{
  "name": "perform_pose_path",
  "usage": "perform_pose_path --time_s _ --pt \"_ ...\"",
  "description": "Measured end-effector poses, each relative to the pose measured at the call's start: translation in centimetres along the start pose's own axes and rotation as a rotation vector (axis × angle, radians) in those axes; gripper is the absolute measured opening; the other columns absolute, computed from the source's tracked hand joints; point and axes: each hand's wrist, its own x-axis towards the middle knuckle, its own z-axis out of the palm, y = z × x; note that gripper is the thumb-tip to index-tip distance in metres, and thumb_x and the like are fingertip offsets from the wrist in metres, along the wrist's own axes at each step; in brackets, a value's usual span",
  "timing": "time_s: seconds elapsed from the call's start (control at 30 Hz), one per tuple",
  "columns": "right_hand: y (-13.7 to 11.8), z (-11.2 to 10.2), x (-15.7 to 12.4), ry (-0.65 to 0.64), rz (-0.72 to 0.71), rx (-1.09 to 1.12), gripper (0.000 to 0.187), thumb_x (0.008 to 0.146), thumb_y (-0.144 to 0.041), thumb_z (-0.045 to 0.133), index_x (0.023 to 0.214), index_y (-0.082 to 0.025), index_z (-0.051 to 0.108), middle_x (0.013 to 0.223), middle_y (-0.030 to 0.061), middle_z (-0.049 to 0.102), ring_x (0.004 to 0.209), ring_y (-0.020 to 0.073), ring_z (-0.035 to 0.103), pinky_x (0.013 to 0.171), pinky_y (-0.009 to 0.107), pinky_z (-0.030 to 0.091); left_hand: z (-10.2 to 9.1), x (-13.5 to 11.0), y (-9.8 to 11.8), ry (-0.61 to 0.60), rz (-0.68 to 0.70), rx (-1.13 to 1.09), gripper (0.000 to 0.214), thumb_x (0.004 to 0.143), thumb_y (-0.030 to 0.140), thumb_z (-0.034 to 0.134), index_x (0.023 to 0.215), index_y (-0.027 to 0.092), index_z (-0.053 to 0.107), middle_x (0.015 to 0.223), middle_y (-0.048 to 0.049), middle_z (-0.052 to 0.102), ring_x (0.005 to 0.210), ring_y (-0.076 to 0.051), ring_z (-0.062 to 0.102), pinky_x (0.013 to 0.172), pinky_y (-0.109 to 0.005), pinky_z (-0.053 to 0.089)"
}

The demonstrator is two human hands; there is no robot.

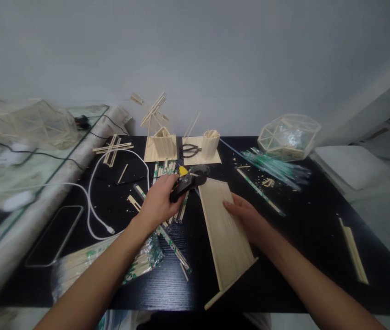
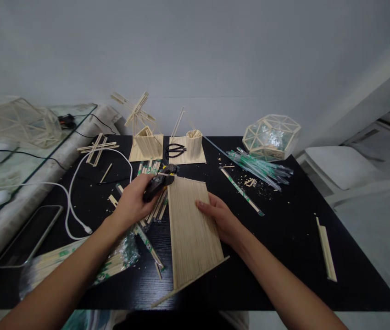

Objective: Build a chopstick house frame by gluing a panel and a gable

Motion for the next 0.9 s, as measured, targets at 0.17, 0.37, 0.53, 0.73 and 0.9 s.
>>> perform_pose_path --time_s 0.17,0.37,0.53,0.73,0.9 --pt "0.20 -0.13 0.18 0.044 0.024 0.009 0.042 0.075 -0.040 0.091 0.105 -0.018 0.072 0.084 0.0035 0.077 0.069 0.0156 0.070 0.066 0.027 0.057 0.06 -0.15 0.08 -0.059 -0.113 0.023 0.012 0.091 0.028 0.062 0.101 0.023 0.056 0.086 -0.0048 0.069 0.077 -0.023 0.067 0.066 -0.031 0.047" --pt "0.18 0.00 0.27 0.034 0.050 0.020 0.037 0.075 -0.041 0.091 0.097 -0.018 0.072 0.079 0.0037 0.075 0.065 0.0151 0.068 0.065 0.027 0.058 0.00 -0.18 0.61 -0.120 -0.230 0.127 0.013 0.090 0.030 0.064 0.098 0.023 0.058 0.081 -0.0045 0.072 0.073 -0.024 0.071 0.062 -0.029 0.042" --pt "0.22 -0.02 0.28 0.029 0.060 0.035 0.033 0.079 -0.038 0.087 0.100 -0.018 0.073 0.080 0.0040 0.076 0.066 0.0159 0.068 0.068 0.028 0.058 -0.01 -0.10 0.76 -0.147 -0.259 0.175 0.015 0.090 0.032 0.066 0.100 0.022 0.060 0.080 -0.0048 0.074 0.072 -0.025 0.073 0.061 -0.028 0.042" --pt "0.29 -0.08 0.33 0.042 0.080 0.043 0.036 0.080 -0.038 0.086 0.105 -0.017 0.074 0.085 0.0059 0.078 0.069 0.0176 0.071 0.069 0.029 0.060 -0.02 -0.07 0.77 -0.187 -0.294 0.261 0.019 0.092 0.036 0.065 0.104 0.022 0.061 0.078 -0.0045 0.074 0.071 -0.025 0.072 0.060 -0.029 0.041" --pt "0.20 0.13 0.21 0.036 0.065 0.034 0.038 0.080 -0.039 0.086 0.107 -0.016 0.074 0.086 0.0065 0.079 0.069 0.0175 0.072 0.069 0.029 0.059 -0.34 -0.15 0.88 -0.087 -0.206 0.389 0.036 0.096 0.058 0.058 0.094 0.022 0.060 0.086 -0.0087 0.073 0.079 -0.027 0.070 0.057 -0.030 0.036"
